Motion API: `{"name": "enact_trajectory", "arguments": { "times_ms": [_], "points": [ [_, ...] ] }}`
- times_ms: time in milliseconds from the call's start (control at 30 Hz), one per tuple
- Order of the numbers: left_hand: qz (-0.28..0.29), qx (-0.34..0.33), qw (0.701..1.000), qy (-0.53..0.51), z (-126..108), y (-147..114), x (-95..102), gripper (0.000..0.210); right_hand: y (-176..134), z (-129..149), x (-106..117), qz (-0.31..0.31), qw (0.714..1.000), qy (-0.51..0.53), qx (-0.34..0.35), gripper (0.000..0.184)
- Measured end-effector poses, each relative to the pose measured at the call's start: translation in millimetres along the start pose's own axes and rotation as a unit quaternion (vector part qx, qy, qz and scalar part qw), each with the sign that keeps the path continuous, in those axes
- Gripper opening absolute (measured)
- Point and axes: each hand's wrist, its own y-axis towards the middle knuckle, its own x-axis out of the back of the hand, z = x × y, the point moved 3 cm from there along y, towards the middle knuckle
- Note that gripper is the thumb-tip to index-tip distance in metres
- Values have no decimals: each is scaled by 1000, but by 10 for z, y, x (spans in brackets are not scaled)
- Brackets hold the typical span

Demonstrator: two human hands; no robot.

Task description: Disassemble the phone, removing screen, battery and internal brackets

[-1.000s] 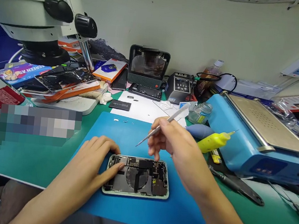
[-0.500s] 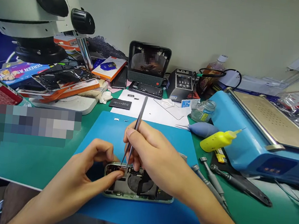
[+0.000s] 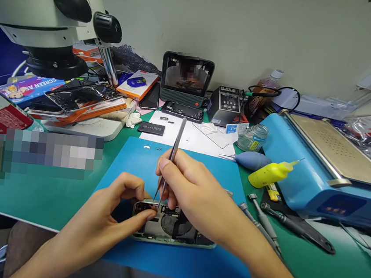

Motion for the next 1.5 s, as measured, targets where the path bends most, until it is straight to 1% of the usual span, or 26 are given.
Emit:
{"name": "enact_trajectory", "arguments": {
  "times_ms": [300, 433, 567, 733, 800, 867, 900, 933, 967, 1033, 1067, 1100, 1133, 1200, 1300, 1367, 1400, 1500],
  "points": [
    [3, -5, 1000, -18, 0, 4, -5, 24, 10, 1, -6, 8, 1000, -15, 1, 44],
    [-8, -22, 999, -23, 1, 0, -12, 26, -2, 24, 7, 17, 997, -77, 12, 44],
    [-8, -38, 999, -25, 3, 6, -22, 28, -2, 31, -4, 24, 988, -150, 27, 42],
    [-8, -48, 999, -19, 20, -6, -28, 29, -1, 76, -46, 14, 977, -209, 34, 42],
    [-10, -53, 998, -18, 29, -13, -30, 30, 0, 113, -37, 14, 978, -207, 34, 41],
    [-13, -54, 998, -17, 41, -14, -32, 29, 3, 150, 3, 24, 983, -178, 45, 39],
    [-14, -52, 998, -17, 46, -13, -33, 28, 5, 171, 44, 17, 986, -155, 61, 39],
    [-15, -49, 999, -16, 52, -12, -33, 27, 6, 194, 100, -5, 988, -125, 86, 39],
    [-18, -44, 999, -14, 58, -12, -33, 26, 3, 214, 167, -40, 989, -90, 114, 37],
    [-20, -35, 999, -10, 68, -19, -33, 23, -16, 230, 302, -121, 980, -28, 154, 30],
    [-20, -30, 999, -8, 74, -24, -33, 22, -32, 226, 350, -149, 975, -12, 164, 27],
    [-19, -26, 999, -6, 79, -28, -35, 21, -50, 217, 374, -159, 973, -11, 167, 24],
    [-18, -23, 1000, -6, 84, -31, -37, 20, -73, 206, 376, -157, 973, -28, 166, 22],
    [-16, -19, 1000, -8, 92, -30, -44, 19, -133, 175, 333, -137, 971, -110, 162, 19],
    [-18, -22, 1000, -6, 100, -15, -56, 19, -237, 102, 192, -75, 952, -260, 144, 10],
    [-24, -30, 999, 1, 98, -4, -62, 20, -292, 59, 92, -32, 936, -322, 135, 16],
    [-29, -36, 999, 6, 95, 0, -63, 20, -312, 48, 52, -23, 929, -342, 136, 20],
    [-45, -58, 997, 22, 75, 6, -59, 22, -338, 62, -17, -34, 906, -395, 150, 26]
  ]
}}
